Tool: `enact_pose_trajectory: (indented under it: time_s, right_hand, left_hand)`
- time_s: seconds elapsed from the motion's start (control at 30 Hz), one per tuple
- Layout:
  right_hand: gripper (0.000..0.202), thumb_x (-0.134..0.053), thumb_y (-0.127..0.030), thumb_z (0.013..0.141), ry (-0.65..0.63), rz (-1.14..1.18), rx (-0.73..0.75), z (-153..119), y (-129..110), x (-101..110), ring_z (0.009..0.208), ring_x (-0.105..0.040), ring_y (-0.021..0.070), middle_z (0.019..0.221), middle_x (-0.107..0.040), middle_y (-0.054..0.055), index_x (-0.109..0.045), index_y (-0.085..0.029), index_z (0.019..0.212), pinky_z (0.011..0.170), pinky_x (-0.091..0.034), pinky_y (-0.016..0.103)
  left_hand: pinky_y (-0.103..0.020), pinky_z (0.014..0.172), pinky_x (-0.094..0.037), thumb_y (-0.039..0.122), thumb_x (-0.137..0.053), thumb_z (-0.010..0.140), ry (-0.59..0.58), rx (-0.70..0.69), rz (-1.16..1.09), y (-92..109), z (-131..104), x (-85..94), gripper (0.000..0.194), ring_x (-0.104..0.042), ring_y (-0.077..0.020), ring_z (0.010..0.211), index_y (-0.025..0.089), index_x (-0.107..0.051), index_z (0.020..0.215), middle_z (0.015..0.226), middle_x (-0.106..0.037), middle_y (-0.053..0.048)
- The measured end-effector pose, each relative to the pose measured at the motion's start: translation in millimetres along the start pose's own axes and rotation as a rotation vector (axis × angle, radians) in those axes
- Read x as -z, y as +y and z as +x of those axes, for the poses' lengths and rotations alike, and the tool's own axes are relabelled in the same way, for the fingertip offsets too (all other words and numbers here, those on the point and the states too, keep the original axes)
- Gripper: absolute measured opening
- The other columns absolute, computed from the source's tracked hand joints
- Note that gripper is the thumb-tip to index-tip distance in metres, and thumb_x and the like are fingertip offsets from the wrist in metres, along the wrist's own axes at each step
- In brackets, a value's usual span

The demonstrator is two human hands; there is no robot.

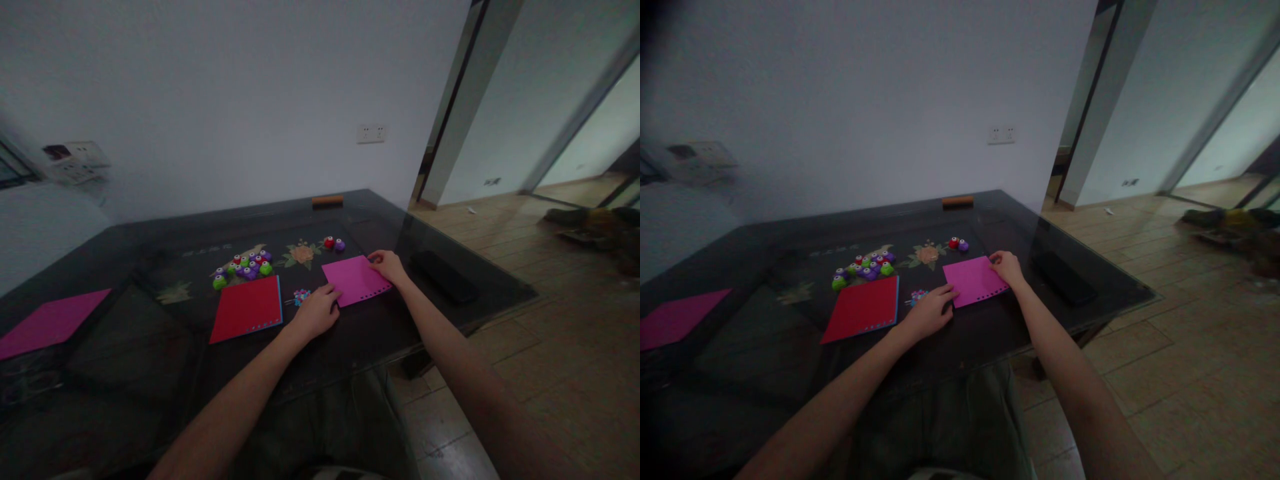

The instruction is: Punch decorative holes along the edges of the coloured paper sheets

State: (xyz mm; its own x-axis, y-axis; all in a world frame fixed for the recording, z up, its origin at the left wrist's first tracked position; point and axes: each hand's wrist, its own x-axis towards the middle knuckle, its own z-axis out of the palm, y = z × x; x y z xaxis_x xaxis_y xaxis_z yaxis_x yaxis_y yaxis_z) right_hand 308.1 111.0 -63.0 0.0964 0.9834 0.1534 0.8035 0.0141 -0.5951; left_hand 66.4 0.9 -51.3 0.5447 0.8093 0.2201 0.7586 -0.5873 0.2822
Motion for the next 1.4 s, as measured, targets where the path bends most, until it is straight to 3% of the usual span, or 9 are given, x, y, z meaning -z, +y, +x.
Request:
enact_pose_trajectory:
  time_s: [0.9, 1.4]
  right_hand:
    - [0.016, -0.067, -0.023, 0.069, 0.055, -0.128, 0.028, -4.8, -4.6, -2.3, 0.063, -0.054, 0.0116, 0.073, -0.062, 0.001, -0.068, -0.019, 0.085, 0.057, -0.038, 0.023]
    - [0.013, -0.063, -0.02, 0.071, 0.023, -0.114, -0.012, -6.9, -8.2, 4.7, 0.066, -0.056, 0.013, 0.075, -0.063, 0.002, -0.07, -0.019, 0.083, 0.06, -0.039, 0.024]
  left_hand:
    - [-0.032, 0.099, -0.04, 0.016, -0.045, 0.079, 0.019, -0.011, 0.022, -1.4, 0.1, -2.9, 0.04, -0.052, -0.0213, 0.114, 0.016, -0.057, 0.117, 0.123, -0.055, -0.01]
    - [-0.032, 0.101, -0.039, 0.018, -0.044, 0.08, -0.002, 0.003, 0.017, -3.2, 0.4, -4.5, 0.042, -0.049, -0.0216, 0.117, 0.015, -0.055, 0.12, 0.128, -0.052, -0.011]
